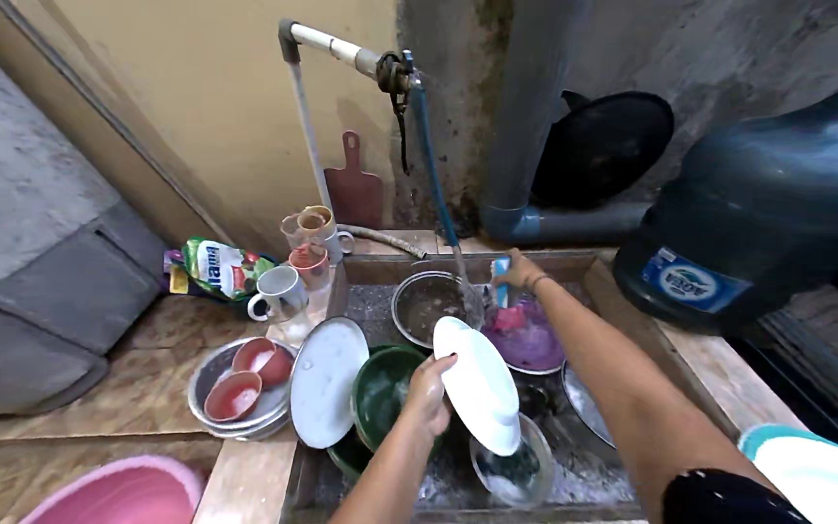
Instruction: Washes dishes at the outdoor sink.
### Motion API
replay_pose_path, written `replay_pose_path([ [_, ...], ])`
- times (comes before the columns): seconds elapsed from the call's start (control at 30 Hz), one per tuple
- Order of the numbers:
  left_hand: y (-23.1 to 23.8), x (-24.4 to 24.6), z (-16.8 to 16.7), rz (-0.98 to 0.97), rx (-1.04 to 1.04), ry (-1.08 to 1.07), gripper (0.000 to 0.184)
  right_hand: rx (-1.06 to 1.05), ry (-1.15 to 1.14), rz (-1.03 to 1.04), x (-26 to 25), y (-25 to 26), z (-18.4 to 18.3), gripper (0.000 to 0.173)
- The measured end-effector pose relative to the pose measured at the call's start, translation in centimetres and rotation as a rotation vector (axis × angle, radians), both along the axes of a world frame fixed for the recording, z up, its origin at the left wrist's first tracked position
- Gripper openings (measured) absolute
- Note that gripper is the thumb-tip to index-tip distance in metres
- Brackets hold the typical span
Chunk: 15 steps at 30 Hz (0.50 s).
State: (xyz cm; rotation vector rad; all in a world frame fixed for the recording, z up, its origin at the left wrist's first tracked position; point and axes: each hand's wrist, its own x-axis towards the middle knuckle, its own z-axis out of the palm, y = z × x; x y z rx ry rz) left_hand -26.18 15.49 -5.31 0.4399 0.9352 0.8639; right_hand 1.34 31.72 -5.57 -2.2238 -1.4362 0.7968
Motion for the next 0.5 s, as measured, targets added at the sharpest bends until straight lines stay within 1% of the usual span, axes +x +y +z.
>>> replay_pose_path([
  [0.03, 0.0, 0.0, -0.1, -0.005, -0.006, 0.001, 0.03, 0.045, -0.014, 0.001, -1.3, 2.1, 0.2, 0.087],
  [0.13, 0.1, 0.0, -0.5, -0.012, -0.027, -0.007, 0.03, 0.352, 0.057, -0.051, -5.0, 7.2, 1.0, 0.085],
  [0.17, 0.2, 0.0, -0.6, -0.012, -0.027, -0.009, 0.031, 0.431, 0.092, -0.057, -6.0, 8.5, 1.2, 0.086],
  [0.23, 0.3, -0.1, -0.7, 0.003, -0.03, -0.005, 0.03, 0.464, 0.129, -0.045, -7.6, 9.9, 1.2, 0.093],
  [0.3, 0.3, -0.1, -0.8, 0.016, -0.037, -0.001, 0.031, 0.394, 0.102, -0.009, -8.3, 9.1, 1.2, 0.095],
  [0.33, 0.3, -0.1, -0.8, 0.023, -0.036, 0.002, 0.032, 0.356, 0.072, 0.029, -8.2, 8.1, 1.0, 0.092],
  [0.37, 0.3, 0.0, -0.9, 0.031, -0.03, 0.013, 0.033, 0.321, 0.047, 0.065, -7.7, 6.9, 0.7, 0.082],
  [0.43, 0.7, 0.2, -1.2, 0.034, -0.002, 0.054, 0.038, 0.273, 0.02, 0.119, -5.6, 3.5, 0.0, 0.054],
  [0.5, 1.8, 0.8, -1.3, 0.009, 0.04, 0.124, 0.043, 0.21, -0.006, 0.119, -2.8, -1.1, 0.2, 0.04],
])
